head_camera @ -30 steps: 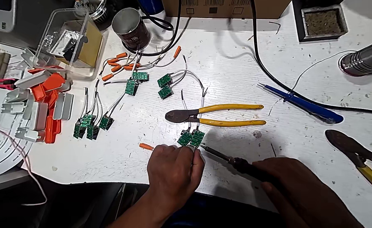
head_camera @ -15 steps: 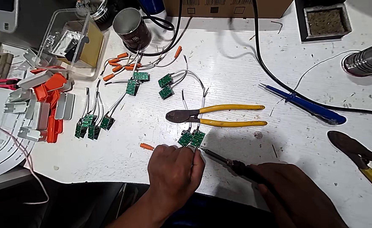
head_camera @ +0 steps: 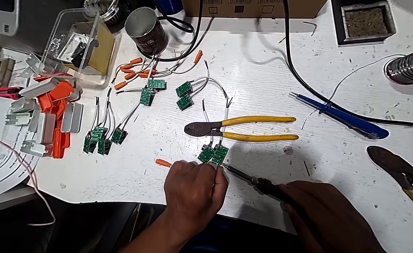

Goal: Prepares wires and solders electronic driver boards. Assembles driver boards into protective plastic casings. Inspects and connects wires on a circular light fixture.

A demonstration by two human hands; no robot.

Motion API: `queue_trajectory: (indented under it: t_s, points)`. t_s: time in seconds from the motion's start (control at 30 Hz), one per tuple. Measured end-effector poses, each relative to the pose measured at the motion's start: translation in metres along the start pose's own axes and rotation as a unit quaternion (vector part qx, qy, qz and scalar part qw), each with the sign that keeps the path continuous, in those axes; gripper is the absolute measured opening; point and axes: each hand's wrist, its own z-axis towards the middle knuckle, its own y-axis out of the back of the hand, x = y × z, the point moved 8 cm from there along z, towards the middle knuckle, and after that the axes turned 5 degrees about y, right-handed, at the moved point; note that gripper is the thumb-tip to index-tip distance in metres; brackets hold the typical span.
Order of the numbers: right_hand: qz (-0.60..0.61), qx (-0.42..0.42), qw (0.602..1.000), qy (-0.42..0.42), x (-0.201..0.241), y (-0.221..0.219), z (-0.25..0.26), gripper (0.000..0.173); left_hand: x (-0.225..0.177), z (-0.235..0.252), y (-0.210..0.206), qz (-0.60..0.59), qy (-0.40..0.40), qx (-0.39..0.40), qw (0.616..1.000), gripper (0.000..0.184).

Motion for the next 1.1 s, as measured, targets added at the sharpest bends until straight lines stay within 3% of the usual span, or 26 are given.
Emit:
queue_trajectory:
  t_s: [1.1]
  points:
    - [-0.004,-0.016,1.0,0.007,-0.0013,-0.0019,0.0,0.029,-0.0005,0.0,0.0005,-0.001,0.0,-0.002,1.0,0.031]
